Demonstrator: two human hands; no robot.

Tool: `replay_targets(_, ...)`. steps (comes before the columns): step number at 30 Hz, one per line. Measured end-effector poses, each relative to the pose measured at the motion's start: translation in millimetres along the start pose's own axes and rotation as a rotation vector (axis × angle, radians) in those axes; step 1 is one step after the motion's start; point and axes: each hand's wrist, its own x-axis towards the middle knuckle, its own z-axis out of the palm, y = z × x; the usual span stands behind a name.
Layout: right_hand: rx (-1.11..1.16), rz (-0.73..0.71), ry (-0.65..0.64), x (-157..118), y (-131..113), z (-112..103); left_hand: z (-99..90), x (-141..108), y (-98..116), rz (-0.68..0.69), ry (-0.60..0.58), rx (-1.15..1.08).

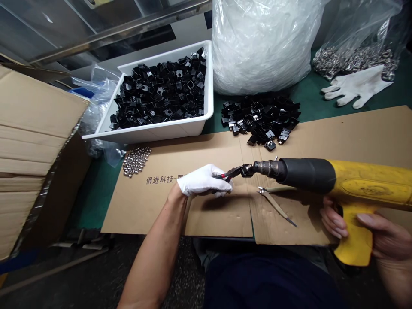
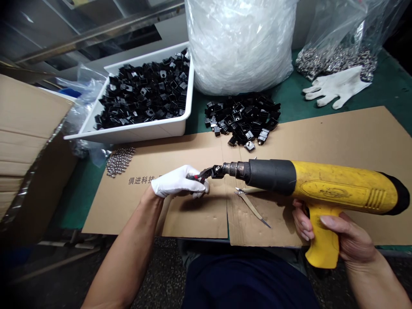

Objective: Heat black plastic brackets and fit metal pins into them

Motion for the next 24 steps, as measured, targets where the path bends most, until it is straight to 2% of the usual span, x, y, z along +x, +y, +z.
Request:
replay_targets(16, 0.024, 0.027, 0.009, -3.1, -1.8, -0.3, 2.9, -1.5, 2.7, -0.032, 0.040, 0.032)
replay_targets(24, 0.034, 0.026, -0.017, -1.3, -3.4, 2.6, 5.6, -2.5, 0.1, 0.020, 0.044, 0.036)
